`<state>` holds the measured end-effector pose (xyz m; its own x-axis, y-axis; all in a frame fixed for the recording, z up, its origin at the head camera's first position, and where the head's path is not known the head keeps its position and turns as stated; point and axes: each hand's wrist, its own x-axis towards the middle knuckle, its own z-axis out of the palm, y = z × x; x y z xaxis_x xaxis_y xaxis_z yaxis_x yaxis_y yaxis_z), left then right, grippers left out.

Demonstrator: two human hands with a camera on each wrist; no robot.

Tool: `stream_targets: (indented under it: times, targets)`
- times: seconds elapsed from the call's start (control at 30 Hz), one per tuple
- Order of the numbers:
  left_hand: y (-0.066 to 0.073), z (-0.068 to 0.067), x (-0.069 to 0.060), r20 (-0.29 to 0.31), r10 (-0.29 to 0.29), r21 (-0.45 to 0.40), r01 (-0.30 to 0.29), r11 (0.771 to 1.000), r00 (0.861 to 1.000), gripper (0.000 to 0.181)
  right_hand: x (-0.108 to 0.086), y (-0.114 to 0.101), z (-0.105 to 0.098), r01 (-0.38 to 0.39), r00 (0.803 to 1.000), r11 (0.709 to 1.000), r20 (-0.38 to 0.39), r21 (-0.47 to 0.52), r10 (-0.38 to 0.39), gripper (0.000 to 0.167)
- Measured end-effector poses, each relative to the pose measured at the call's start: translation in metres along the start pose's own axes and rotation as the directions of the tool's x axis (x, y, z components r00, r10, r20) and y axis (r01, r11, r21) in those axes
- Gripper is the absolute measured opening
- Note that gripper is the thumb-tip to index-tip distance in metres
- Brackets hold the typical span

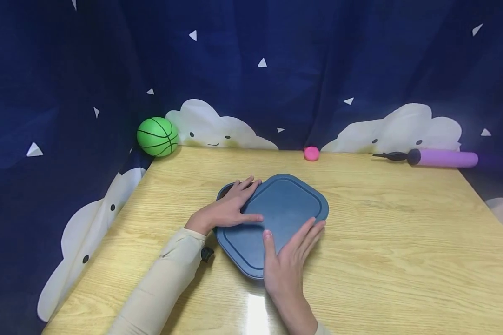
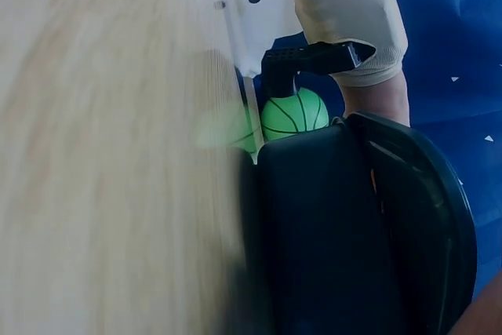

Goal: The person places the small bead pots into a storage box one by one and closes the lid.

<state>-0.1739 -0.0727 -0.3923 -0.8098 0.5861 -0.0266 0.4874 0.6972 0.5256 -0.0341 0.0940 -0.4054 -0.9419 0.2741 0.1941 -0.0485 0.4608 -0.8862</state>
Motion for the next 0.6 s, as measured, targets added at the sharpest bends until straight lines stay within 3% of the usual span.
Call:
stream_targets:
  times: [0.37, 0.5, 0.6]
  targets:
    - [0.002, 0.001, -0.008, -0.024, 0.015, 0.086, -0.013, 0.996, 1.000, 0.103, 0.002, -0.003, -0.008, -0.043, 0.995, 0.997, 0.082, -0.062, 0.048, 0.097]
    - [0.003, 0.002, -0.023, -0.072, 0.037, 0.116, -0.029, 0.993, 0.997, 0.108, 0.009, -0.004, -0.020, -0.079, 0.992, 0.995, 0.094, -0.057, 0.084, 0.097]
    - [0.003, 0.000, -0.041, -0.099, 0.050, 0.120, -0.038, 0.992, 0.994, 0.116, 0.026, 0.002, -0.040, -0.049, 0.993, 0.996, 0.105, -0.076, 0.056, 0.096]
